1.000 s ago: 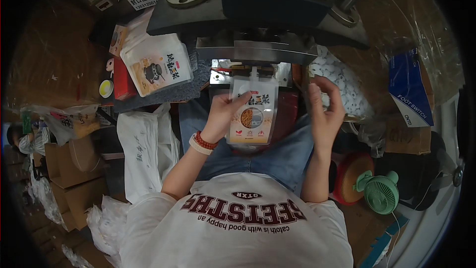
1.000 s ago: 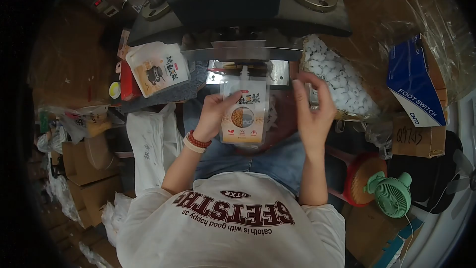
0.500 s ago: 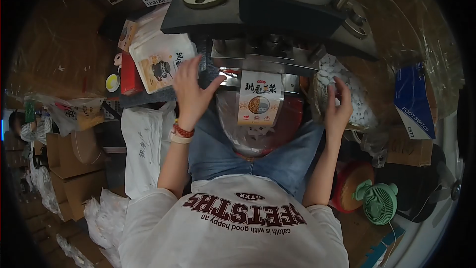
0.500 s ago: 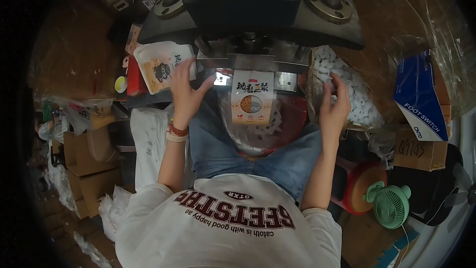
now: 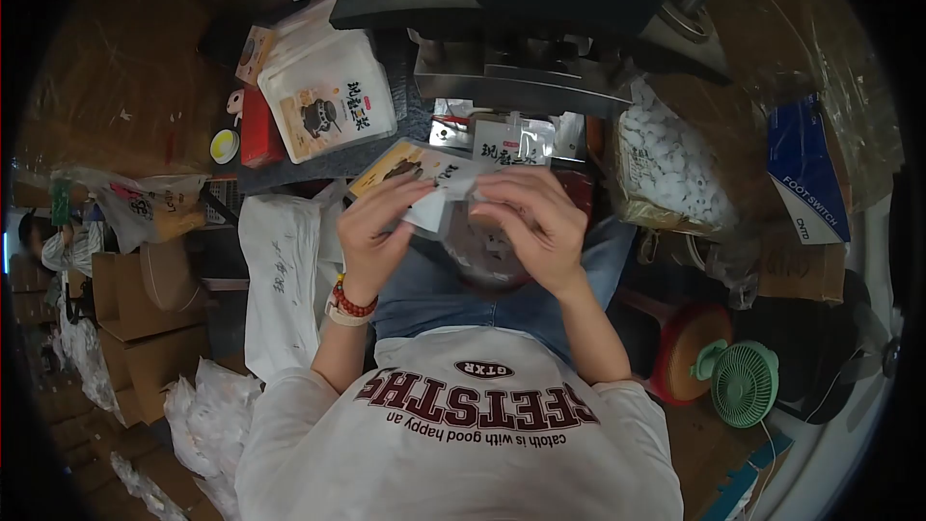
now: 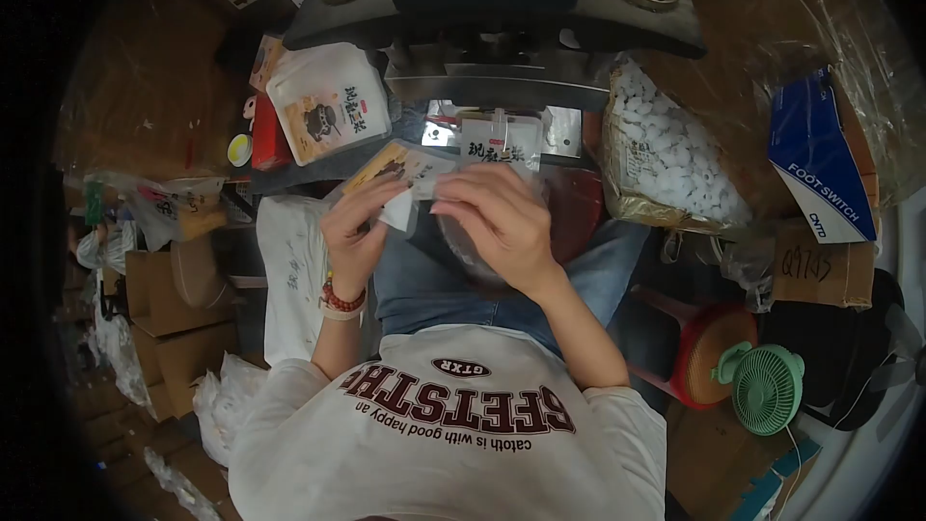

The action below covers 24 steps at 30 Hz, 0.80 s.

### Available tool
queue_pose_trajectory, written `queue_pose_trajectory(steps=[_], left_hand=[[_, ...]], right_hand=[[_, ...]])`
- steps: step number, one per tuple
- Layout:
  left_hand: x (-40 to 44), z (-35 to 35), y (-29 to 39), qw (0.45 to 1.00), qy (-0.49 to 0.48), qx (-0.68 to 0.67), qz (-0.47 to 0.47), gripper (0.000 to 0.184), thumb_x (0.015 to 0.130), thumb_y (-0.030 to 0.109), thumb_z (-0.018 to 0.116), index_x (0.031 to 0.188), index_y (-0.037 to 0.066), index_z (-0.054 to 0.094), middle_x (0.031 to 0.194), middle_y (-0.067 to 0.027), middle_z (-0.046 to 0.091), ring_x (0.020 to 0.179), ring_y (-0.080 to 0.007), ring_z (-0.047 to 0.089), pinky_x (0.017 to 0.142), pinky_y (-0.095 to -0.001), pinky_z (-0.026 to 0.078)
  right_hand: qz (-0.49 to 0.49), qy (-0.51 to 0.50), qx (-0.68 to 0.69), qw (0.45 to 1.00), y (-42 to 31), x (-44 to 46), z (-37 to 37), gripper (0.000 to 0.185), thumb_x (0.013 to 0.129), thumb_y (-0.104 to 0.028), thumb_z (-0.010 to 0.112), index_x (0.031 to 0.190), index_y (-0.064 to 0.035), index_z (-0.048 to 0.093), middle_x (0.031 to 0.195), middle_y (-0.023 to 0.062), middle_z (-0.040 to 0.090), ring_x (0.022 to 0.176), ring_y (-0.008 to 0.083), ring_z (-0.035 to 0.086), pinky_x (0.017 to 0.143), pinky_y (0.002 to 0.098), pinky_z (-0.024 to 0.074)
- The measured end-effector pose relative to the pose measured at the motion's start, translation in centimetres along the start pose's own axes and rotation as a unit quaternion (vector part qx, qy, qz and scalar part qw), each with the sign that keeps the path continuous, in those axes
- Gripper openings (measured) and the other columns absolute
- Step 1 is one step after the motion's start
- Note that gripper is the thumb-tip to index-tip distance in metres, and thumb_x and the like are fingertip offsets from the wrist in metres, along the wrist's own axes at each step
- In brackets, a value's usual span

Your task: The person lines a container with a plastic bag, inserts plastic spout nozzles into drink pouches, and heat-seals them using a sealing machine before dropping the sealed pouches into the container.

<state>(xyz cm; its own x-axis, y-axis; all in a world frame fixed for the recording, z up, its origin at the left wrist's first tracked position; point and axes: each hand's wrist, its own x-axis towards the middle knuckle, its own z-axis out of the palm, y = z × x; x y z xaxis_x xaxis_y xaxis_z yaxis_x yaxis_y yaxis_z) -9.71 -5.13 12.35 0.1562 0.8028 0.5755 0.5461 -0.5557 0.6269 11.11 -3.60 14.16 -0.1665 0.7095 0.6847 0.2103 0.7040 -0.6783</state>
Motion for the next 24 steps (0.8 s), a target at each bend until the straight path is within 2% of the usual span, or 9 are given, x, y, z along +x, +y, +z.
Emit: queue_pose_trajectory(steps=[6,9,10,12,15,17,19,20,24], left_hand=[[0.9,0.4,2.6,0.994,-0.059,-0.078,0.053,0.027,0.071,-0.004,0.064,0.095,0.003,0.071,0.091,-0.0113,0.071,0.082,-0.0229,0.069,0.072,-0.0285,0.054],[-0.4,4.7,0.5,0.943,-0.119,-0.241,-0.197,0.016,0.085,0.014,0.068,0.090,-0.001,0.071,0.082,-0.0090,0.071,0.067,-0.0072,0.064,0.059,-0.0217,0.049],[-0.4,6.0,0.0,0.943,-0.119,-0.242,-0.196,0.016,0.085,0.014,0.068,0.090,-0.001,0.071,0.082,-0.0090,0.071,0.067,-0.0072,0.064,0.059,-0.0217,0.049],[0.3,7.9,-0.5,0.860,-0.124,-0.360,-0.340,0.024,0.088,0.019,0.066,0.090,-0.004,0.070,0.080,-0.0058,0.070,0.068,-0.0066,0.063,0.060,-0.0218,0.049],[2.6,9.1,-1.3,0.800,-0.103,-0.438,-0.396,0.026,0.089,0.021,0.065,0.091,-0.005,0.068,0.081,-0.0052,0.069,0.068,-0.0083,0.064,0.060,-0.0220,0.050],[4.2,9.8,-1.5,0.759,-0.059,-0.495,-0.419,0.025,0.088,0.019,0.067,0.093,-0.005,0.067,0.085,-0.0076,0.069,0.070,-0.0093,0.064,0.061,-0.0228,0.051],[4.6,10.6,-3.0,0.747,-0.058,-0.506,-0.428,0.025,0.087,0.019,0.067,0.093,-0.005,0.066,0.086,-0.0083,0.069,0.071,-0.0099,0.065,0.062,-0.0231,0.051],[4.5,10.8,-3.6,0.736,-0.060,-0.517,-0.433,0.025,0.087,0.018,0.067,0.093,-0.006,0.066,0.086,-0.0089,0.069,0.072,-0.0104,0.065,0.062,-0.0234,0.051],[4.6,11.1,-3.8,0.718,-0.058,-0.531,-0.446,0.030,0.088,0.014,0.065,0.103,-0.011,0.061,0.096,-0.0155,0.067,0.079,-0.0171,0.067,0.067,-0.0267,0.056]], right_hand=[[-0.023,-0.060,0.080,0.995,-1.3,0.3,-2.1,0.026,0.069,-0.002,0.075,0.094,0.0013,0.067,0.095,0.0118,0.069,0.090,0.0252,0.063,0.078,0.0313,0.0495],[0.102,-0.010,-0.069,0.992,-0.2,-0.2,-2.3,0.036,0.072,-0.005,0.075,0.106,-0.0002,0.064,0.104,0.0122,0.066,0.095,0.0227,0.061,0.083,0.0301,0.0477],[0.175,0.012,-0.031,0.984,0.4,-0.7,-2.5,0.040,0.078,-0.007,0.072,0.116,-0.0013,0.059,0.111,0.0110,0.063,0.099,0.0192,0.059,0.088,0.0290,0.0448],[0.205,0.080,-0.048,0.974,1.0,-0.7,-4.4,0.035,0.083,-0.007,0.067,0.117,-0.0007,0.057,0.111,0.0084,0.062,0.099,0.0154,0.058,0.090,0.0276,0.0431],[0.213,0.141,-0.110,0.961,1.2,0.2,-8.7,0.029,0.086,-0.009,0.064,0.114,-0.0017,0.058,0.108,0.0068,0.062,0.095,0.0127,0.057,0.081,0.0247,0.0460],[0.225,0.148,-0.164,0.949,3.5,0.2,-10.5,0.024,0.087,-0.008,0.062,0.110,-0.0011,0.060,0.110,0.0088,0.062,0.092,0.0187,0.060,0.079,0.0283,0.0474],[0.138,0.093,-0.421,0.892,6.2,0.7,-11.1,0.021,0.086,-0.008,0.061,0.105,-0.0010,0.063,0.113,0.0118,0.061,0.089,0.0284,0.062,0.079,0.0346,0.0486],[0.143,0.056,-0.445,0.882,9.7,-0.5,-11.4,0.019,0.085,-0.009,0.060,0.102,-0.0013,0.064,0.113,0.0157,0.058,0.088,0.0365,0.060,0.078,0.0399,0.0480],[0.252,-0.021,-0.383,0.888,10.6,-1.0,-10.7,0.020,0.086,-0.011,0.060,0.103,-0.0020,0.063,0.105,0.0160,0.060,0.087,0.0367,0.060,0.076,0.0403,0.0479]])
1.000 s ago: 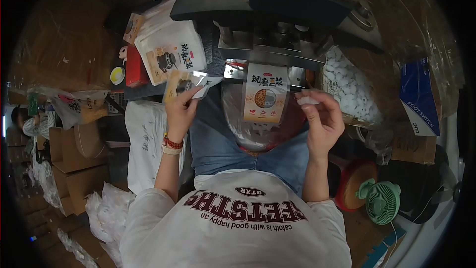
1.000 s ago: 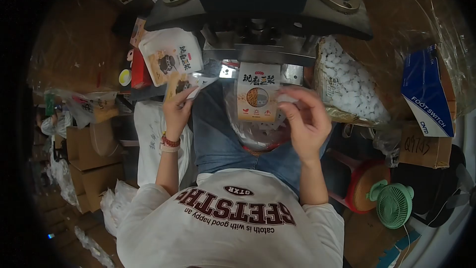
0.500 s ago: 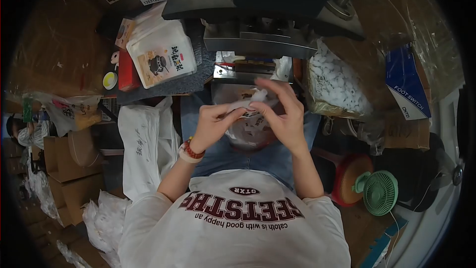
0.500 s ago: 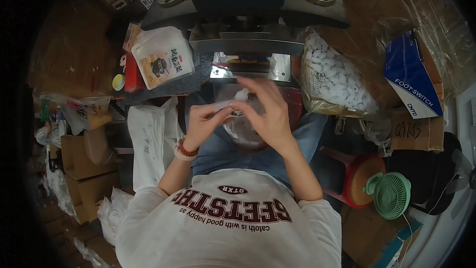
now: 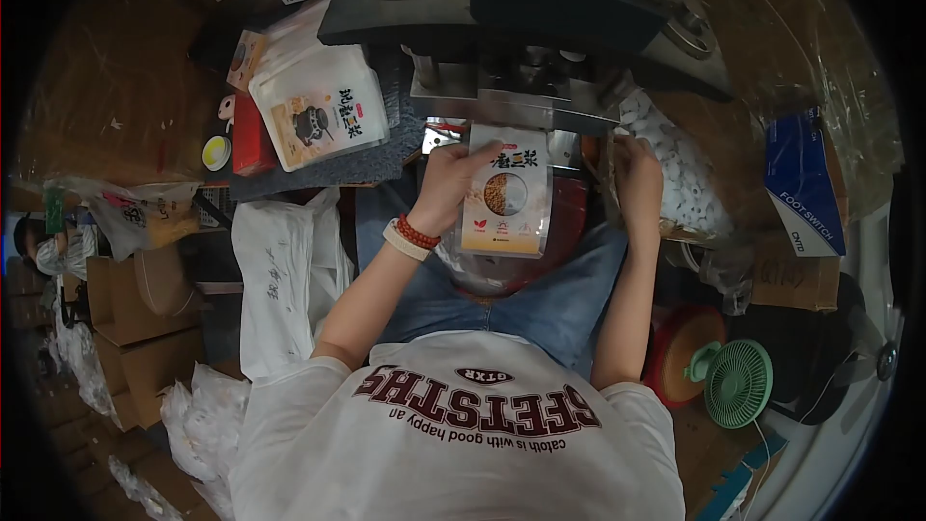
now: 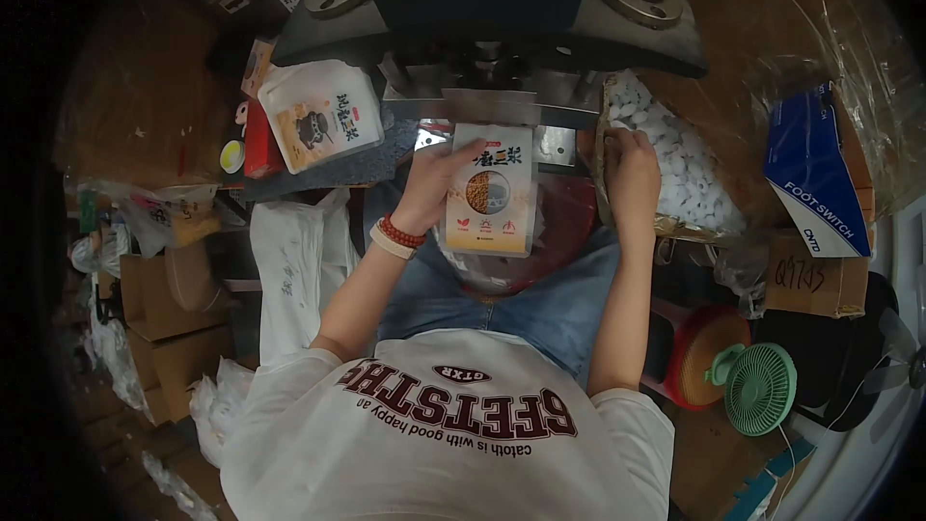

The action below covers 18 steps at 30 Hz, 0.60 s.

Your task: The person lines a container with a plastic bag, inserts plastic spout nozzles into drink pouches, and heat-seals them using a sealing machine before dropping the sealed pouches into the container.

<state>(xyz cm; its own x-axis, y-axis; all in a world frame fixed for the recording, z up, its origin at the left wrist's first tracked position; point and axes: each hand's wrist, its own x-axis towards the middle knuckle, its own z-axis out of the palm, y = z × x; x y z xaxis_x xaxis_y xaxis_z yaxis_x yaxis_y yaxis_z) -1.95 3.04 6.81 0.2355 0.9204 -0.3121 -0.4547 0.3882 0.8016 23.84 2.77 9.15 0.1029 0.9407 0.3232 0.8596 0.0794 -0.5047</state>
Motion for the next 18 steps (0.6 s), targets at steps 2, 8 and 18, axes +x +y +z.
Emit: queue_pose_trajectory(steps=[2,8,18], left_hand=[[-0.1,-0.2,0.3,1.000,-0.014,0.001,0.001,0.033,0.088,0.018,0.065,0.105,-0.010,0.061,0.098,-0.0145,0.067,0.081,-0.0163,0.067,0.070,-0.0275,0.054],[-2.6,-6.4,4.8,0.569,0.288,0.702,0.316,0.064,0.080,0.045,0.068,0.130,0.011,0.050,0.130,-0.0126,0.051,0.120,-0.0310,0.047,0.101,-0.0470,0.031],[-9.8,-7.9,3.9,0.715,0.153,0.597,0.329,0.044,0.064,-0.006,0.058,0.103,0.011,0.069,0.099,-0.0054,0.070,0.092,-0.0250,0.067,0.079,-0.0305,0.053]], right_hand=[[-0.026,0.011,-0.032,0.999,0.1,0.0,0.0,0.019,0.086,-0.009,0.058,0.102,-0.0011,0.063,0.096,0.0167,0.061,0.086,0.0384,0.059,0.074,0.0411,0.0476],[0.066,0.135,0.227,0.962,-2.7,-2.6,-1.9,0.017,0.094,-0.012,0.054,0.104,0.0009,0.060,0.093,0.0132,0.067,0.078,0.0188,0.064,0.070,0.0287,0.0478],[-0.160,0.089,0.380,0.907,-12.0,-6.5,-2.8,0.021,0.077,-0.001,0.072,0.096,-0.0008,0.067,0.091,0.0095,0.064,0.081,0.0151,0.058,0.076,0.0265,0.0488]])
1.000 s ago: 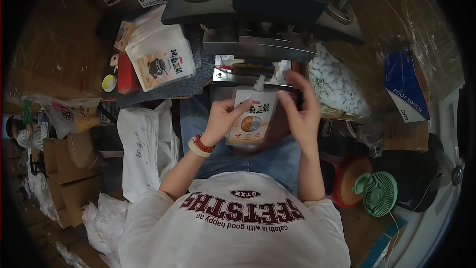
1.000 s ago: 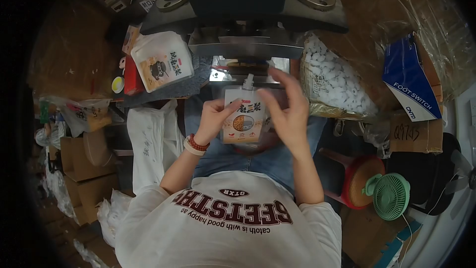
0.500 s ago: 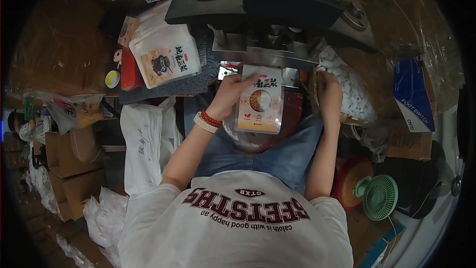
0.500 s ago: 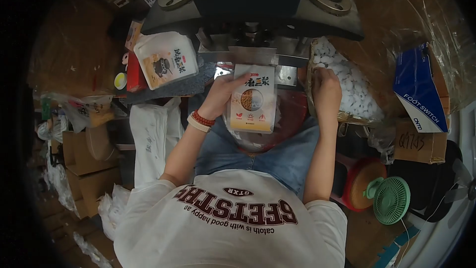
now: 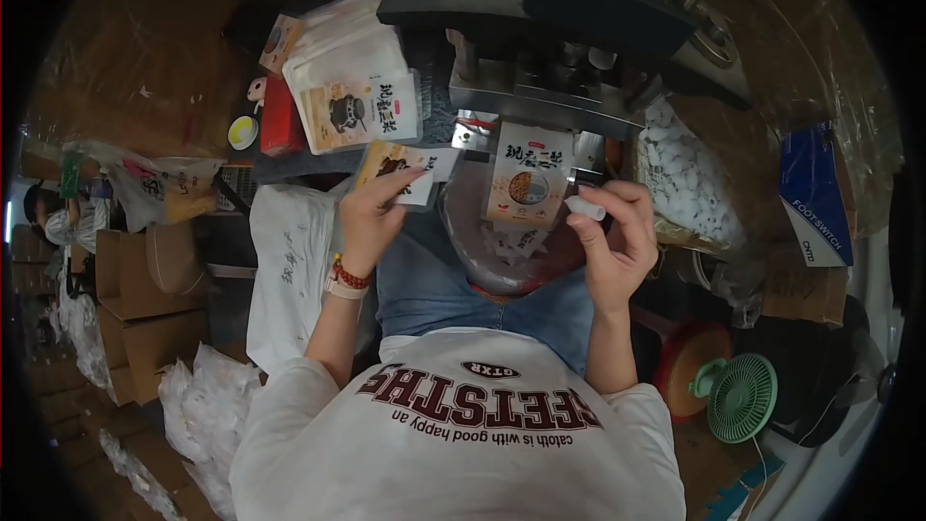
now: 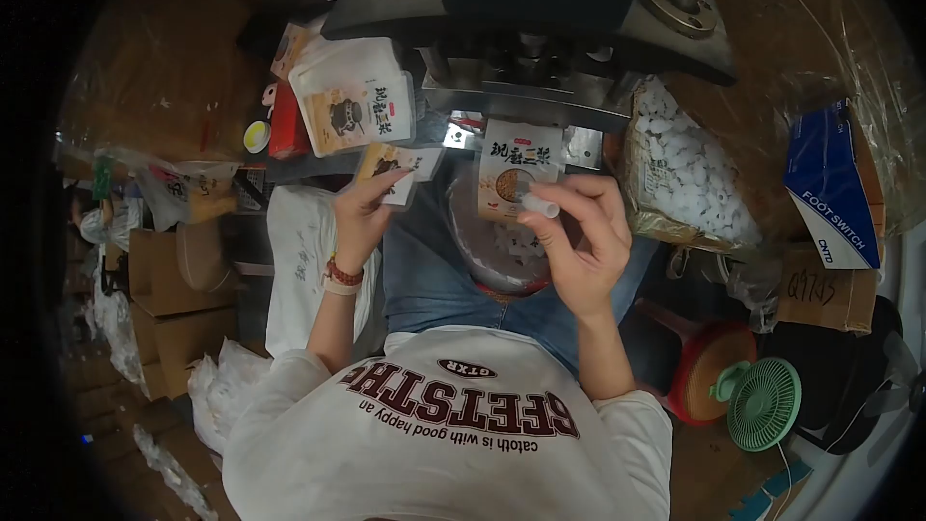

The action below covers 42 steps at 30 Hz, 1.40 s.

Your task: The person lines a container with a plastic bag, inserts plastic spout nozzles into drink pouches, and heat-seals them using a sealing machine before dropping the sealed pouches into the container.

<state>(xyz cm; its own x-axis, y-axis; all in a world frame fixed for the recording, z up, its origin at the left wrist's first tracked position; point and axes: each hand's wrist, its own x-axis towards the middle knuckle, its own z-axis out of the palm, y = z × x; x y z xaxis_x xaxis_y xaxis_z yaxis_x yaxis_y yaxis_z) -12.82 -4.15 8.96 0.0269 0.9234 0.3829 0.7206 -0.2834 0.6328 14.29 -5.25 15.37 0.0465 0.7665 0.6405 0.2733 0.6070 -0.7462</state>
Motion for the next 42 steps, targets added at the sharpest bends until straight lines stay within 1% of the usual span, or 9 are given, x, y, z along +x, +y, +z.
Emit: queue_pose_trajectory(steps=[12,14,18,25,30,32,35,39,42], left_hand=[[0.3,1.6,6.8,0.958,-0.114,-0.223,0.138,0.025,0.077,0.000,0.063,0.101,0.001,0.068,0.094,-0.0110,0.070,0.082,-0.0210,0.069,0.070,-0.0282,0.054],[0.5,4.9,4.9,0.910,-0.283,-0.291,-0.089,0.019,0.085,0.013,0.067,0.101,0.001,0.068,0.088,-0.0064,0.071,0.073,-0.0106,0.066,0.065,-0.0242,0.052],[2.2,8.3,5.9,0.768,-0.234,-0.518,-0.294,0.028,0.088,0.020,0.066,0.096,-0.006,0.067,0.087,-0.0067,0.069,0.072,-0.0088,0.064,0.062,-0.0220,0.051],[6.4,9.2,5.8,0.675,-0.216,-0.612,-0.352,0.028,0.089,0.018,0.065,0.100,-0.008,0.063,0.095,-0.0116,0.068,0.081,-0.0150,0.067,0.070,-0.0261,0.055],[6.6,7.7,4.6,0.808,-0.250,-0.443,-0.297,0.037,0.085,0.031,0.069,0.098,-0.003,0.065,0.086,-0.0063,0.068,0.075,-0.0119,0.063,0.067,-0.0249,0.048],[6.9,5.3,3.2,0.969,-0.085,-0.171,-0.157,0.051,0.078,0.038,0.074,0.110,0.001,0.061,0.100,-0.0094,0.066,0.086,-0.0206,0.062,0.076,-0.0326,0.047],[5.3,1.8,-0.1,0.927,0.039,0.372,0.013,0.078,0.072,0.045,0.074,0.133,0.009,0.043,0.145,-0.0119,0.037,0.132,-0.0276,0.036,0.103,-0.0457,0.032],[1.0,0.4,-5.7,0.962,-0.069,0.238,0.113,0.060,0.074,0.015,0.072,0.131,0.013,0.052,0.129,-0.0066,0.056,0.120,-0.0247,0.053,0.098,-0.0373,0.041],[0.0,-0.5,-2.1,0.999,-0.028,0.015,-0.021,0.039,0.073,-0.001,0.063,0.109,0.012,0.067,0.106,-0.0073,0.068,0.100,-0.0236,0.065,0.087,-0.0334,0.049]], right_hand=[[0.011,-0.142,-0.016,0.990,0.5,0.4,1.0,0.034,0.067,-0.011,0.078,0.098,-0.0034,0.068,0.095,0.0078,0.063,0.088,0.0200,0.054,0.082,0.0304,0.0421],[0.073,-0.115,-0.065,0.988,1.4,0.2,1.0,0.034,0.070,-0.011,0.076,0.102,-0.0024,0.067,0.099,0.0088,0.063,0.091,0.0198,0.055,0.085,0.0307,0.0420],[0.159,0.072,-0.120,0.977,2.0,2.0,-3.2,0.029,0.085,-0.013,0.066,0.111,-0.0014,0.062,0.111,0.0108,0.063,0.103,0.0186,0.056,0.091,0.0302,0.0410],[0.066,-0.071,-0.452,0.887,12.8,2.8,-7.0,0.019,0.085,-0.008,0.059,0.102,0.0004,0.063,0.102,0.0169,0.063,0.092,0.0344,0.060,0.082,0.0387,0.0464],[0.149,-0.070,-0.400,0.901,12.1,2.6,-6.8,0.014,0.081,-0.003,0.058,0.095,-0.0007,0.062,0.096,0.0204,0.060,0.082,0.0366,0.060,0.072,0.0429,0.0476],[0.238,-0.060,-0.342,0.907,10.7,3.1,-6.7,0.018,0.086,-0.005,0.058,0.104,-0.0026,0.061,0.095,0.0171,0.063,0.083,0.0295,0.064,0.073,0.0352,0.0493],[0.206,0.156,-0.016,0.966,8.0,2.0,-5.7,0.033,0.094,-0.009,0.056,0.125,-0.0019,0.050,0.100,0.0117,0.063,0.093,0.0145,0.062,0.082,0.0252,0.0486],[0.255,0.128,0.138,0.949,4.8,0.7,-4.0,0.032,0.091,-0.002,0.057,0.122,0.0031,0.050,0.105,0.0145,0.062,0.094,0.0172,0.063,0.085,0.0271,0.0491],[0.129,0.068,0.255,0.956,1.5,0.1,-1.1,0.025,0.086,0.006,0.059,0.111,0.0045,0.054,0.108,0.0176,0.063,0.100,0.0256,0.062,0.091,0.0357,0.0483]])
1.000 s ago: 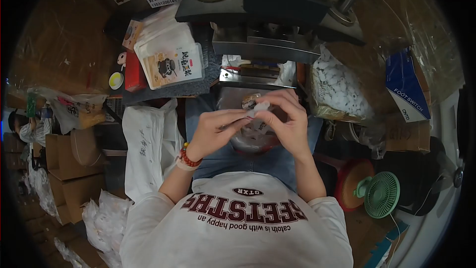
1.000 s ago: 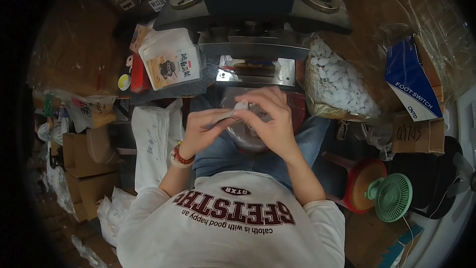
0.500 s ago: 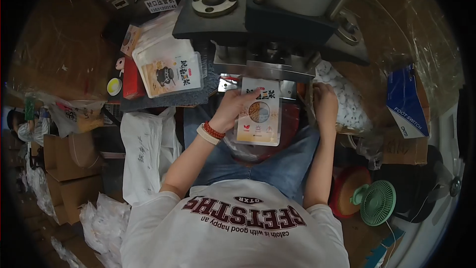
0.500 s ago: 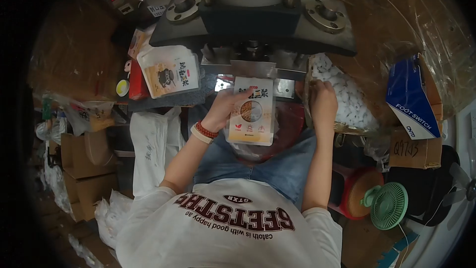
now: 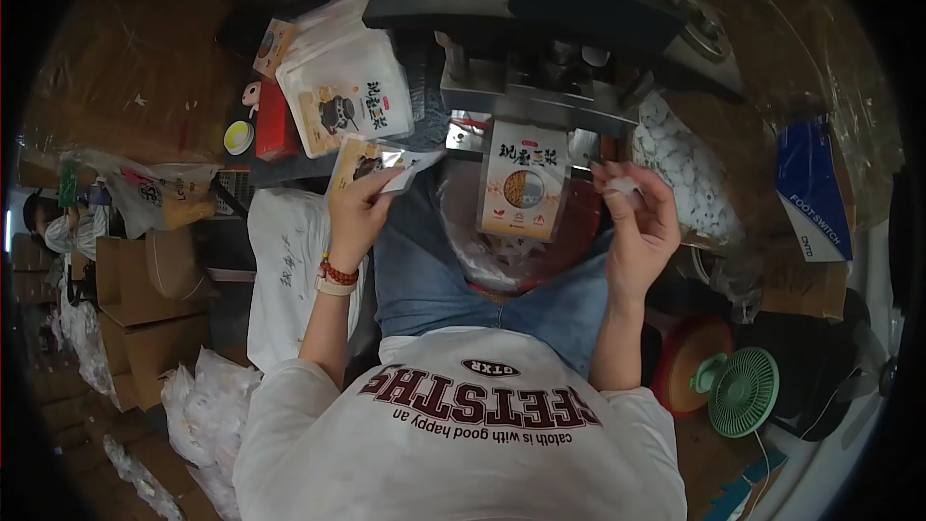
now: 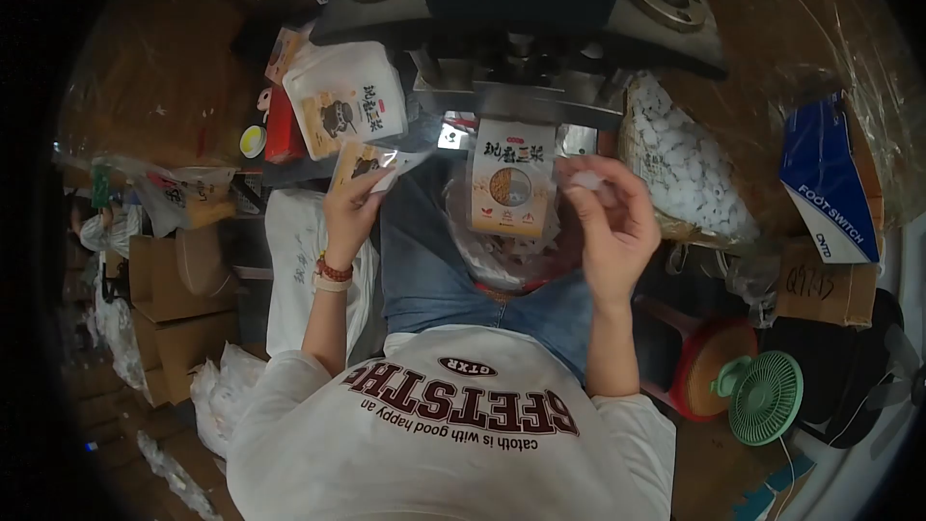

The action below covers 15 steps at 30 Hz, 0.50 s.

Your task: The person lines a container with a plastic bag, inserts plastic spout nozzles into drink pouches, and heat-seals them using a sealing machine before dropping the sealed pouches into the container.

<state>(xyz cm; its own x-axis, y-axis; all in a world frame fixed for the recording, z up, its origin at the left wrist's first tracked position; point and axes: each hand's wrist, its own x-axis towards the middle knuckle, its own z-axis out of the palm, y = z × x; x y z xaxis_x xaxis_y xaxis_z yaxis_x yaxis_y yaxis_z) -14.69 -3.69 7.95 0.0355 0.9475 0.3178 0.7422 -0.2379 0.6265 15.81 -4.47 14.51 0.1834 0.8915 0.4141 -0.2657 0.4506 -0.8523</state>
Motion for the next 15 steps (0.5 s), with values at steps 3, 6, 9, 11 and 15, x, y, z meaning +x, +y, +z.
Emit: queue_pose_trajectory(steps=[3,6,9,11,15], left_hand=[[-0.2,0.7,3.3,0.985,0.048,-0.162,-0.030,0.030,0.070,-0.006,0.057,0.095,0.005,0.070,0.099,-0.0088,0.070,0.096,-0.0227,0.067,0.084,-0.0337,0.052],[-0.2,0.1,7.0,0.978,0.070,-0.099,0.170,0.035,0.065,-0.008,0.056,0.096,0.002,0.068,0.097,-0.0089,0.070,0.093,-0.0252,0.067,0.079,-0.0324,0.053],[-0.2,-0.5,9.0,0.970,0.049,-0.080,0.224,0.036,0.065,-0.007,0.057,0.098,0.003,0.068,0.097,-0.0097,0.069,0.092,-0.0270,0.067,0.079,-0.0331,0.054],[-0.2,-0.9,9.6,0.965,0.019,-0.103,0.239,0.037,0.065,-0.006,0.059,0.099,0.004,0.068,0.098,-0.0106,0.069,0.091,-0.0298,0.067,0.076,-0.0321,0.054],[0.1,2.9,9.0,0.964,-0.101,-0.230,0.081,0.023,0.078,0.002,0.064,0.100,0.001,0.069,0.085,-0.0082,0.070,0.072,-0.0155,0.067,0.063,-0.0262,0.053]], right_hand=[[-0.062,-0.076,-0.072,0.993,0.6,-1.1,2.3,0.023,0.081,0.011,0.062,0.100,0.0019,0.055,0.107,0.0187,0.064,0.101,0.0275,0.063,0.090,0.0353,0.0490],[-0.112,-0.168,-0.218,0.955,2.0,-1.0,4.0,0.020,0.072,0.001,0.071,0.090,-0.0007,0.063,0.096,0.0103,0.070,0.101,0.0275,0.065,0.088,0.0387,0.0477],[-0.165,-0.241,-0.202,0.935,1.0,-0.8,3.8,0.021,0.072,-0.001,0.071,0.092,-0.0008,0.064,0.095,0.0087,0.070,0.101,0.0266,0.065,0.089,0.0389,0.0468],[-0.163,-0.259,-0.194,0.932,0.1,-0.4,2.9,0.023,0.073,0.000,0.071,0.095,0.0010,0.062,0.099,0.0116,0.069,0.103,0.0267,0.064,0.089,0.0358,0.0470],[0.045,-0.143,-0.183,0.972,0.5,-0.6,2.8,0.026,0.078,0.000,0.070,0.102,0.0028,0.061,0.106,0.0131,0.067,0.104,0.0216,0.062,0.088,0.0292,0.0469]])
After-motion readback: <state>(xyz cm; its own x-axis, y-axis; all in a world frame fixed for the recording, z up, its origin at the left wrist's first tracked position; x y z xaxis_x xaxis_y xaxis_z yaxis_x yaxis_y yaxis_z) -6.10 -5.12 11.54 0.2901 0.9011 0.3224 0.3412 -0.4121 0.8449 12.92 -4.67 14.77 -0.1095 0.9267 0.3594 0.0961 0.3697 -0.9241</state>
